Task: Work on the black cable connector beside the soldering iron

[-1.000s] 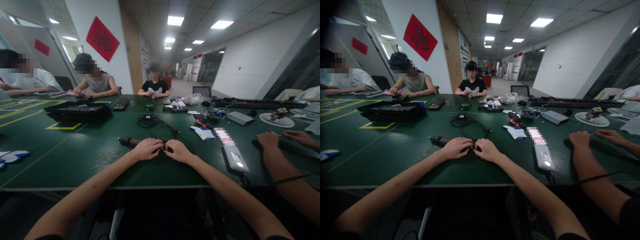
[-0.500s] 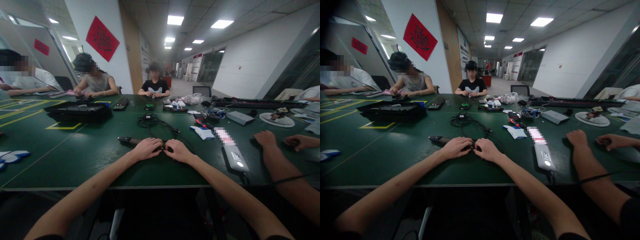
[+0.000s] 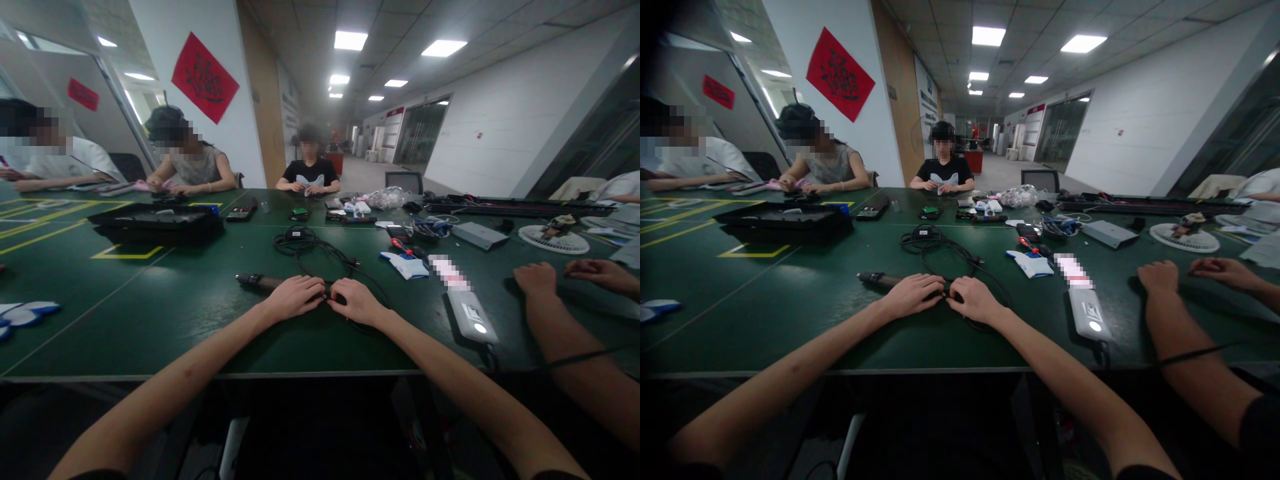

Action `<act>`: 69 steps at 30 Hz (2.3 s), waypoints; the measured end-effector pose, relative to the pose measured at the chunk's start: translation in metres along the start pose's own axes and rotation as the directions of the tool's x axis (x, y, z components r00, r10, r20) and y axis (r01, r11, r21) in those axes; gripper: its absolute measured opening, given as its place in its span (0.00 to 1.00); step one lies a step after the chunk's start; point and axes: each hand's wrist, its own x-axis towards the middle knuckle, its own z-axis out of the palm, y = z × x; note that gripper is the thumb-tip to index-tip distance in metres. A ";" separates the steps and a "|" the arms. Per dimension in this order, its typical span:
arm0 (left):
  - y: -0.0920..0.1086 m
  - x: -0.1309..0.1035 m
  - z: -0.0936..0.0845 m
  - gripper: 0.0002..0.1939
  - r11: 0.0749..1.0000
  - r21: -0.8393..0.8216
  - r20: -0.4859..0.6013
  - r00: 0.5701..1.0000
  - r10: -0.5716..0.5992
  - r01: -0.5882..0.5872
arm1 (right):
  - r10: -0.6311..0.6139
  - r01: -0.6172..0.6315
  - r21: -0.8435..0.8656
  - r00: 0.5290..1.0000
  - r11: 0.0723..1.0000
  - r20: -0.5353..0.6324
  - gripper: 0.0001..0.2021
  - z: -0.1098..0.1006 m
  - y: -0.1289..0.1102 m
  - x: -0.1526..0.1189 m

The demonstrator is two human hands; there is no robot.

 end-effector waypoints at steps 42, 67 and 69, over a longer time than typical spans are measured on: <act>-0.001 -0.001 0.002 0.12 0.999 -0.001 -0.003 0.999 0.032 -0.032 | -0.016 0.016 0.001 1.000 1.000 -0.004 0.05 0.000 0.001 0.001; 0.000 0.000 0.002 0.12 1.000 -0.015 -0.036 0.999 0.007 -0.008 | 0.002 -0.002 0.005 1.000 1.000 0.000 0.04 -0.002 -0.002 0.000; 0.000 0.000 0.001 0.12 1.000 -0.010 -0.024 0.999 0.026 -0.026 | 0.000 0.000 0.006 1.000 1.000 0.005 0.04 -0.003 -0.002 0.001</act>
